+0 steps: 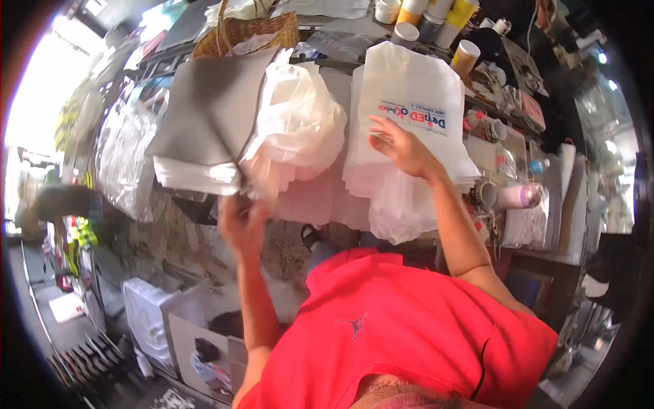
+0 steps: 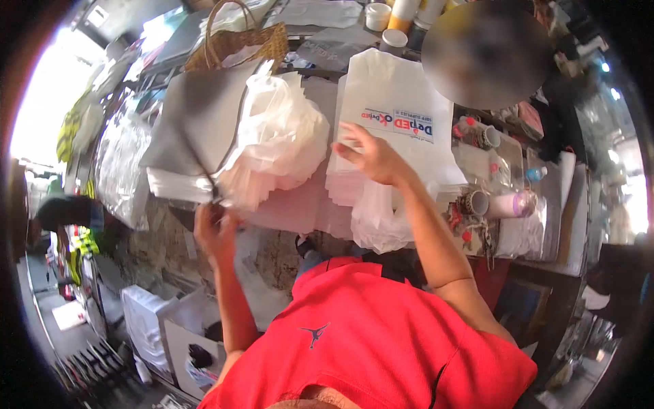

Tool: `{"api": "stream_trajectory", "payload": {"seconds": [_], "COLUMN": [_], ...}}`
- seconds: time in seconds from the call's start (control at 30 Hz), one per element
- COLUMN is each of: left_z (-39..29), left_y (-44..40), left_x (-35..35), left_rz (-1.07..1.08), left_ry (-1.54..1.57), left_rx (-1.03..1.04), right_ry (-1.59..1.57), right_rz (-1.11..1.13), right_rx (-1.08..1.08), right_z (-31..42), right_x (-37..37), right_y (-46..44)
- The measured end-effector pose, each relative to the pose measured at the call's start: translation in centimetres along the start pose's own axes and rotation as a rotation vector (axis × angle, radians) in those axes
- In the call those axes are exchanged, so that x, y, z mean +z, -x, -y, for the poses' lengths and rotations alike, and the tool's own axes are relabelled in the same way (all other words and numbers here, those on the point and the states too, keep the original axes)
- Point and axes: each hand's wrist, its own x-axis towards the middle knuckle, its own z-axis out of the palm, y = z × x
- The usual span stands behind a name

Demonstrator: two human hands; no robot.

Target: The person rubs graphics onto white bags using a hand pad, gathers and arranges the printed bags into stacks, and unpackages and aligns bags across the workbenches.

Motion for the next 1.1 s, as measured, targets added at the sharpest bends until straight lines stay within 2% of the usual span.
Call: {"api": "stream_trajectory", "payload": {"seconds": [0.03,0.07,0.1,0.13,0.17,0.2,0.23,0.27,0.33,0.37,0.43,0.5,0.57,0.6,0.63,0.67,0.73,0.77,0.8,0.87,0.93,1.0,1.03,1.1], "left_z": [-3.3,-4.9,-5.7,-8.5,-9.3,-8.2,-10.9,-12.3,-13.0,-11.8,-6.3,-0.7,2.8,6.1,5.1,10.1,13.3,16.2,17.7,20.3,23.0,24.8,25.7,29.5], "left_y": [0.3,0.7,1.6,2.1,2.4,3.3,3.6,4.4,6.3,6.9,7.7,9.5,10.2,11.1,10.8,11.0,10.1,9.2,7.6,4.1,0.5,-2.3,-3.5,-5.9], "left_x": [4.0,7.4,11.1,13.8,16.4,18.7,18.6,18.8,18.2,17.9,16.5,13.9,9.5,7.7,4.9,4.0,2.0,1.5,1.2,1.4,2.0,3.1,3.4,5.2], "left_rz": [0.017,0.107,0.180,0.281,0.325,0.460,0.456,0.522,0.711,0.692,1.052,1.003,0.826,0.655,0.413,0.239,-0.153,-0.251,-0.327,-0.412,-0.550,-0.514,-0.470,-0.493], "left_ry": [0.095,0.141,0.291,0.303,0.283,0.224,-0.005,-0.081,0.029,0.028,0.099,0.176,0.126,0.323,0.318,0.484,0.677,0.786,0.860,0.959,0.973,1.074,1.147,1.232], "left_rx": [-0.101,-0.109,-0.072,-0.049,0.073,-0.004,0.292,0.290,0.052,0.036,-0.100,-0.187,-0.349,-0.485,-0.636,-0.680,-0.737,-0.746,-0.774,-0.800,-0.904,-0.853,-0.795,-0.850], "right_ry": [-0.228,-0.457,-0.454,-0.272,-0.092,-0.016,0.100,0.036,0.335,0.467,0.723,0.743,0.809,0.794,0.792,0.804,0.865,0.763,0.661,0.534,0.570,0.581,0.595,1.132], "right_rz": [0.042,0.076,0.082,-0.020,-0.119,-0.321,-0.424,-0.326,-0.257,-0.200,-0.138,-0.106,-0.282,-0.268,-0.270,-0.308,-0.311,-0.376,-0.442,-0.296,-0.130,0.052,0.070,-0.016], "right_rx": [-0.076,-0.140,-0.138,-0.073,-0.009,-0.143,-0.261,-0.110,-0.059,0.007,-0.042,0.029,-0.252,-0.219,-0.192,-0.201,-0.206,-0.275,-0.337,-0.634,-0.921,-1.011,-1.020,-0.929], "right_z": [1.1,1.9,2.7,3.6,3.9,2.5,-0.6,-2.1,-5.2,-6.5,-12.2,-16.3,-19.1,-18.4,-18.1,-17.8,-14.1,-10.8,-7.5,-0.3,6.2,10.5,11.2,12.0], "right_x": [1.4,2.5,2.9,3.0,3.0,2.1,0.4,-1.7,-5.3,-7.0,-8.2,-7.4,-5.4,-4.6,-3.8,-3.1,-0.7,0.7,2.0,6.4,13.0,20.2,23.1,28.5], "right_y": [0.1,0.5,0.9,1.0,1.3,0.1,-2.5,-4.0,-6.6,-7.4,-9.2,-9.7,-8.9,-8.3,-8.1,-8.1,-8.8,-8.6,-8.5,-8.3,-7.8,-8.1,-9.4,-12.3]}}
